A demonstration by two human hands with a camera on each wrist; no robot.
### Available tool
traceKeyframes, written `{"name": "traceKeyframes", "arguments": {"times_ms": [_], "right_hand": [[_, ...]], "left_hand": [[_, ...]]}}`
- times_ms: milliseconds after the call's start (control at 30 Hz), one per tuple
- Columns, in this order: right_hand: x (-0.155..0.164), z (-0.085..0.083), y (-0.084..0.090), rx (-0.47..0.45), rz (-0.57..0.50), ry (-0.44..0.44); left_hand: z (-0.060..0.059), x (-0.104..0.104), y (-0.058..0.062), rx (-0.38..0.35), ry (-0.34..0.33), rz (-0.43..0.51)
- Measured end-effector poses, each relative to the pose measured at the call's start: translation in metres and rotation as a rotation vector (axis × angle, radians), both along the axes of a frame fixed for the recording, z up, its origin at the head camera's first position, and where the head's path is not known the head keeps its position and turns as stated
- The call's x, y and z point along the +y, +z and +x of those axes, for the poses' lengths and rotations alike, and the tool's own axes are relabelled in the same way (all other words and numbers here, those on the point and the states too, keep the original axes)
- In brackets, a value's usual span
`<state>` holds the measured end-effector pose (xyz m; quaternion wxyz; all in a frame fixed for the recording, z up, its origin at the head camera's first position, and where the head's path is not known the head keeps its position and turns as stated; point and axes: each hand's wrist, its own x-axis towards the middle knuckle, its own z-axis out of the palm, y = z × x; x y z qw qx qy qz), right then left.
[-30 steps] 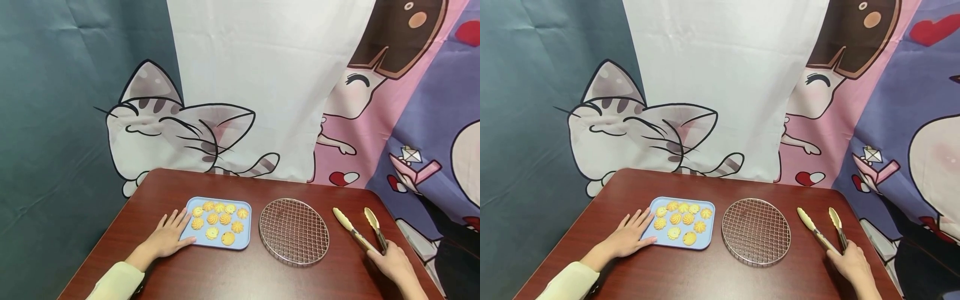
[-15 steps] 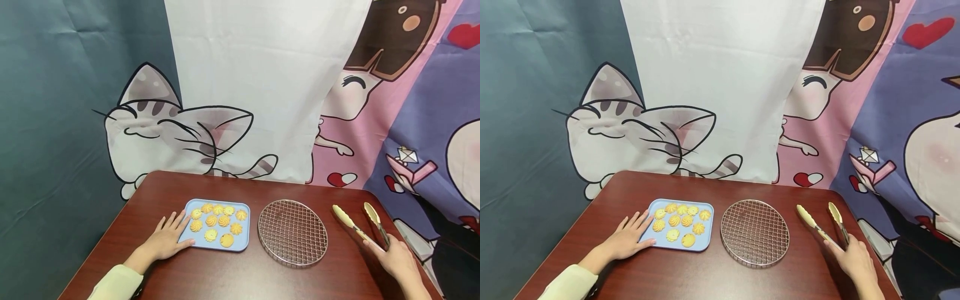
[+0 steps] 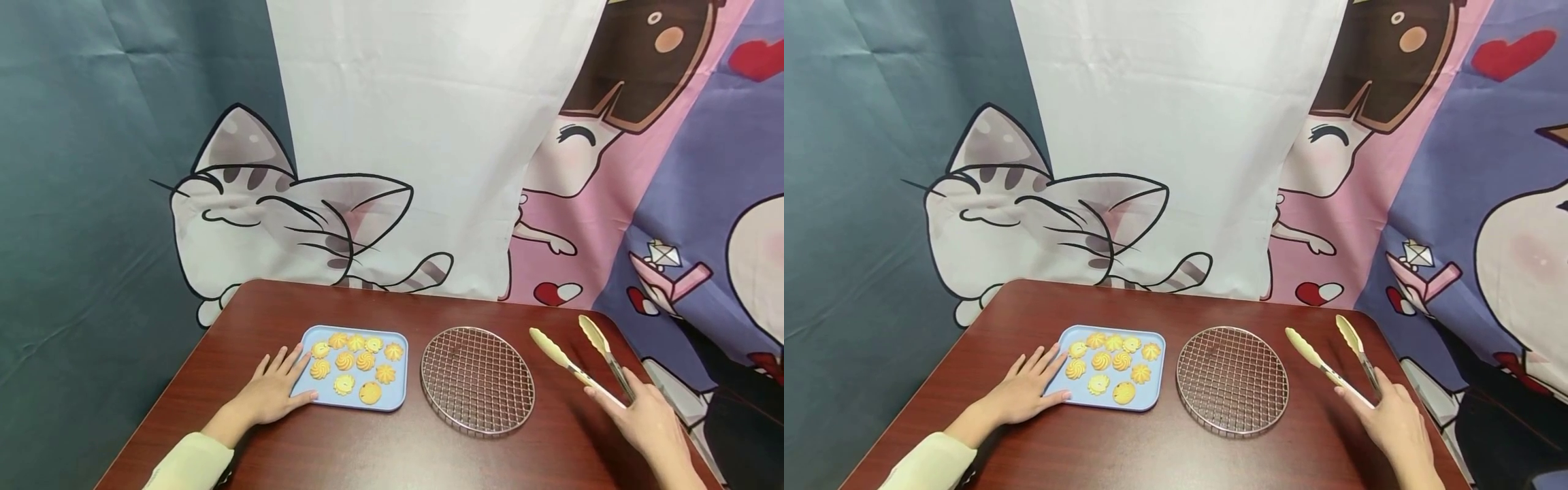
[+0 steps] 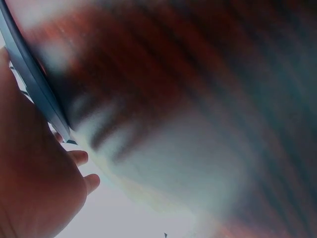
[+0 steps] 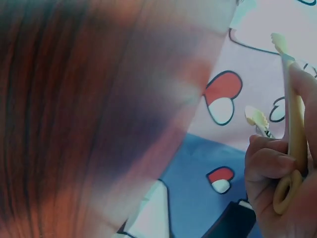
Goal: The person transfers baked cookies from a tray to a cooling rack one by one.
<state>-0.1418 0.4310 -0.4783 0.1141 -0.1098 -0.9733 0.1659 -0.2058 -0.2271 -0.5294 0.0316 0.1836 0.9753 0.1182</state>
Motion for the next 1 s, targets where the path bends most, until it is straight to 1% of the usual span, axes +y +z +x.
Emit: {"name": "traceKeyframes", "arguments": {"times_ms": [67, 200, 300, 533, 767, 933, 1000], "right_hand": [[-0.007, 0.003, 0.003, 0.022, 0.008, 0.008], [-0.022, 0.01, 0.006, 0.125, 0.024, 0.05], [-0.033, 0.013, 0.01, 0.169, 0.041, 0.077], [-0.055, 0.018, 0.017, 0.192, 0.067, 0.134], [-0.079, 0.021, 0.025, 0.211, 0.048, 0.204], [-0.093, 0.021, 0.026, 0.211, 0.04, 0.246], [-0.097, 0.021, 0.025, 0.225, 0.043, 0.267]], "left_hand": [[0.0, 0.0, 0.0, -0.002, 0.001, 0.002], [0.0, 0.0, 0.0, -0.003, 0.001, 0.008], [0.0, 0.0, 0.0, -0.004, 0.001, 0.012], [0.001, 0.0, 0.001, 0.0, 0.002, 0.014], [0.001, 0.0, 0.001, 0.0, -0.001, 0.017], [0.002, 0.0, 0.003, -0.008, 0.001, 0.018], [0.002, 0.001, 0.003, -0.01, 0.001, 0.017]]}}
